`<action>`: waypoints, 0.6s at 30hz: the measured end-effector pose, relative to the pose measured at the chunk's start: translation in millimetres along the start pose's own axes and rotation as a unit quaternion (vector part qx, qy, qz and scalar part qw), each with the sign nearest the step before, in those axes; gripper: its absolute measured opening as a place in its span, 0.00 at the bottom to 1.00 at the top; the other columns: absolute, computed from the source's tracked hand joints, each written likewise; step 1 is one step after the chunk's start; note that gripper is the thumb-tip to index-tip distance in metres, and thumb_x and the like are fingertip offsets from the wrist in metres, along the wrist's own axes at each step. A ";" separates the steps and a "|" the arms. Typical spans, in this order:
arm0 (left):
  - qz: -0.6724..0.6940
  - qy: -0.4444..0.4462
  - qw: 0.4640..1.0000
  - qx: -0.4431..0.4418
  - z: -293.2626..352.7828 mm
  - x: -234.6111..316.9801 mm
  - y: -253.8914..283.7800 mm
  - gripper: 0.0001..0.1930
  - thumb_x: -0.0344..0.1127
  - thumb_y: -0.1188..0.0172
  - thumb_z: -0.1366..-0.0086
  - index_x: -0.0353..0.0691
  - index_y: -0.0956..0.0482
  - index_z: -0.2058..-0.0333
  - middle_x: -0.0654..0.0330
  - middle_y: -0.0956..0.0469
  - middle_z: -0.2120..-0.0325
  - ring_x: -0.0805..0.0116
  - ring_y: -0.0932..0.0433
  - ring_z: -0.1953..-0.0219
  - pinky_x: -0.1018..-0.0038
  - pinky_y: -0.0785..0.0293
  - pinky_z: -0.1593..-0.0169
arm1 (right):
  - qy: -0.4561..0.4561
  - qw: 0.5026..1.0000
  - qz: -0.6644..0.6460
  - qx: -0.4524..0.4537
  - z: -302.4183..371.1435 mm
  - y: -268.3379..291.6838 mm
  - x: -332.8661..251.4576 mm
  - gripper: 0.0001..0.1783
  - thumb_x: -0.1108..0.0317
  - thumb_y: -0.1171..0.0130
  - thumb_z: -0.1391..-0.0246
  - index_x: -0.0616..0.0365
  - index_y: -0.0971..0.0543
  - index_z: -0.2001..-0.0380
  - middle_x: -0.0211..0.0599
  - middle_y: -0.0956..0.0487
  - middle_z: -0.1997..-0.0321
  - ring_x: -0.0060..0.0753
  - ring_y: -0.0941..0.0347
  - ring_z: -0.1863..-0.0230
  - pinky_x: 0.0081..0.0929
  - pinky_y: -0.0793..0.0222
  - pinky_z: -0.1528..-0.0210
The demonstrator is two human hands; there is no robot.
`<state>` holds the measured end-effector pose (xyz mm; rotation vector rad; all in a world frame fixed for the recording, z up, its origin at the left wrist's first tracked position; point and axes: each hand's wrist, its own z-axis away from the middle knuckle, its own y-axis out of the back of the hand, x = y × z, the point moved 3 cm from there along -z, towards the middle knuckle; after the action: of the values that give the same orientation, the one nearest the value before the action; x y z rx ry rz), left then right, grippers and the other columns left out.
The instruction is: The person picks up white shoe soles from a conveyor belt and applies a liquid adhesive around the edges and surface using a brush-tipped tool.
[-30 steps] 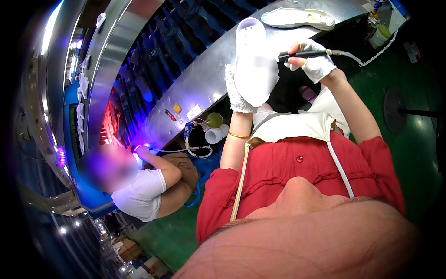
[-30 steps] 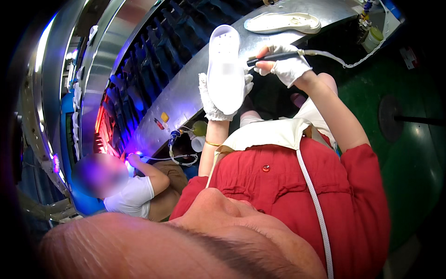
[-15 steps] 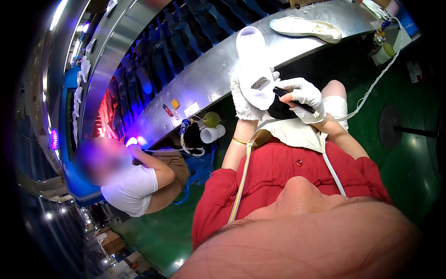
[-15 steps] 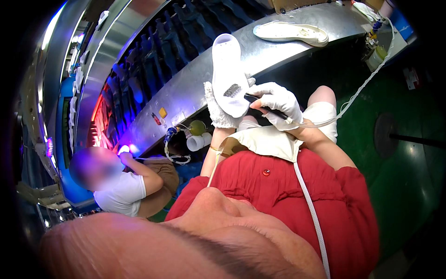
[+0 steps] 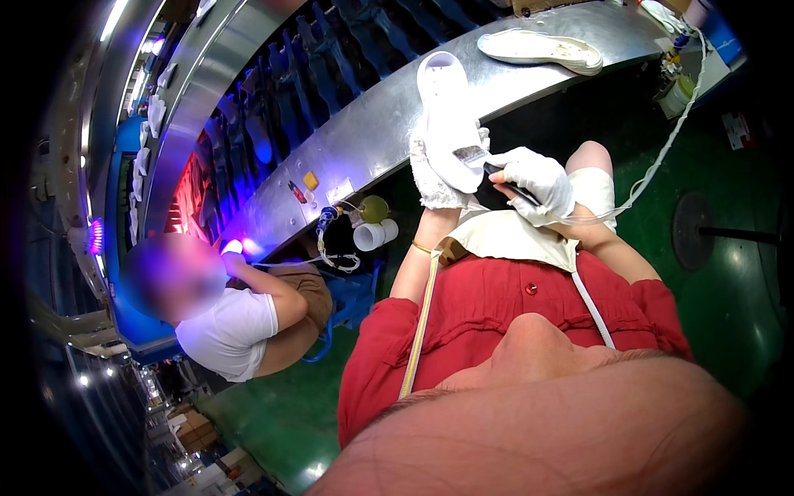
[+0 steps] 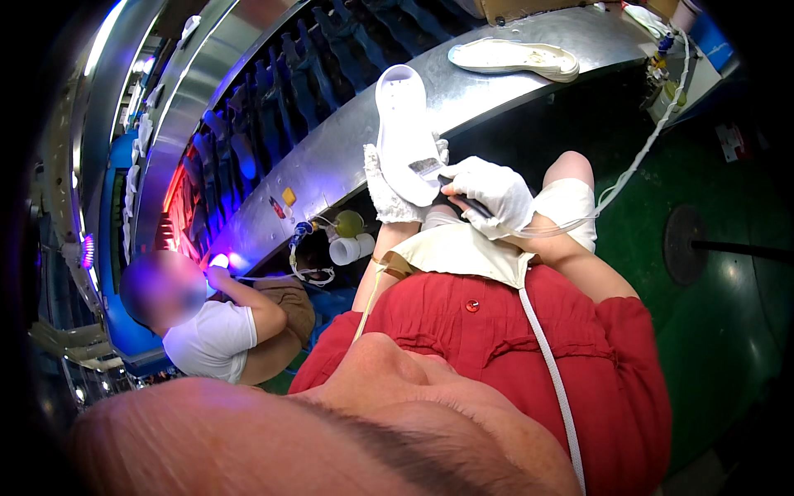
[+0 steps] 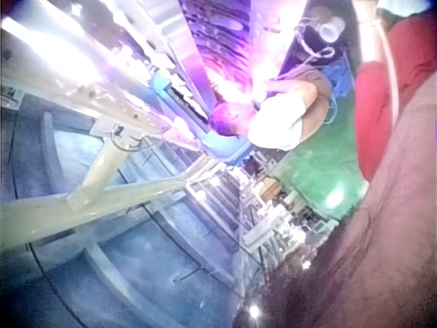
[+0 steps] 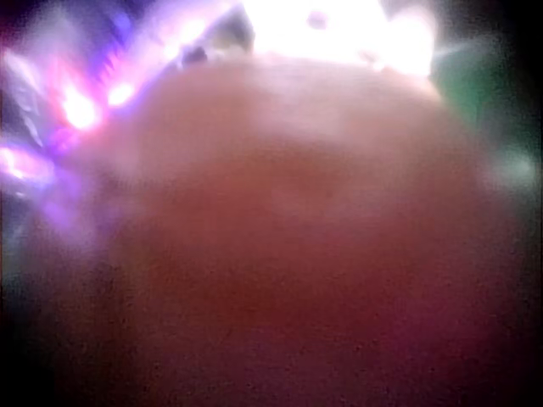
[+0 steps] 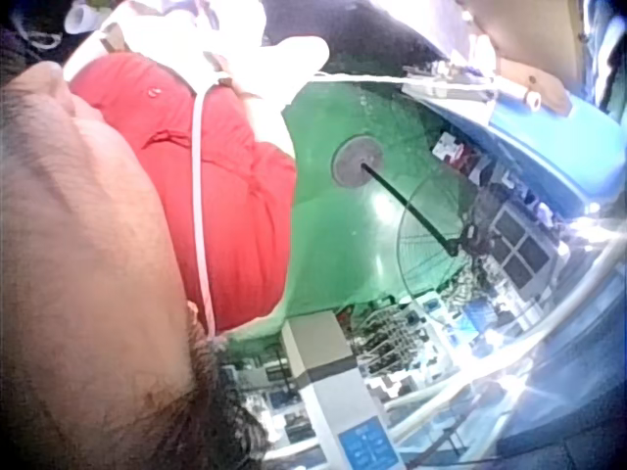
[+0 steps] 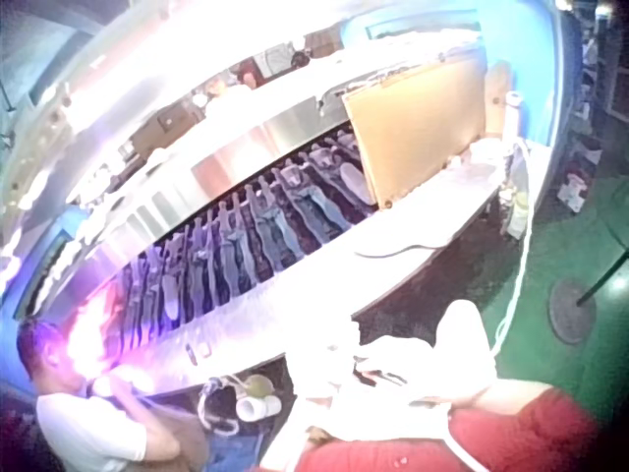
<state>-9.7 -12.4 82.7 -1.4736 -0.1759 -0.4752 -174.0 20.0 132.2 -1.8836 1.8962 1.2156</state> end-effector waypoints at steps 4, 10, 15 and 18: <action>0.026 0.012 0.999 -0.025 1.6 3.2 -4.4 0.39 0.65 0.63 0.40 0.38 0.44 0.41 0.40 0.34 0.50 0.41 0.31 0.51 0.51 0.32 0.50 | -0.024 0.986 -0.166 -0.004 9.4 3.7 7.2 0.11 0.83 0.38 0.67 0.60 0.21 0.74 0.46 0.22 0.65 0.39 0.23 0.68 0.27 0.28 0.66; 0.098 -0.007 0.994 0.041 7.6 4.4 -21.2 0.37 0.64 0.64 0.39 0.42 0.42 0.41 0.48 0.31 0.50 0.44 0.28 0.53 0.52 0.29 0.51 | -0.300 0.844 -0.408 0.175 -4.1 35.4 26.4 0.10 0.77 0.40 0.52 0.62 0.25 0.64 0.40 0.20 0.70 0.26 0.22 0.74 0.17 0.26 0.70; 0.050 0.014 0.998 0.035 4.6 2.2 -26.0 0.37 0.66 0.65 0.39 0.43 0.42 0.41 0.51 0.31 0.49 0.45 0.29 0.52 0.50 0.31 0.50 | -0.349 0.828 -0.389 0.203 -7.3 29.7 27.3 0.12 0.74 0.37 0.53 0.62 0.26 0.63 0.37 0.21 0.73 0.25 0.23 0.76 0.15 0.28 0.73; 0.046 0.027 0.998 0.016 2.3 -0.1 -25.7 0.37 0.66 0.65 0.39 0.43 0.42 0.41 0.51 0.31 0.49 0.45 0.29 0.52 0.51 0.31 0.50 | -0.345 0.818 -0.412 0.207 -5.1 24.5 29.9 0.12 0.73 0.38 0.52 0.62 0.25 0.63 0.37 0.21 0.73 0.24 0.23 0.77 0.14 0.29 0.74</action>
<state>-20.0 -10.7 106.3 -1.4287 -0.0726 -0.4348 -199.0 -9.1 125.6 -1.4398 0.7229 0.8815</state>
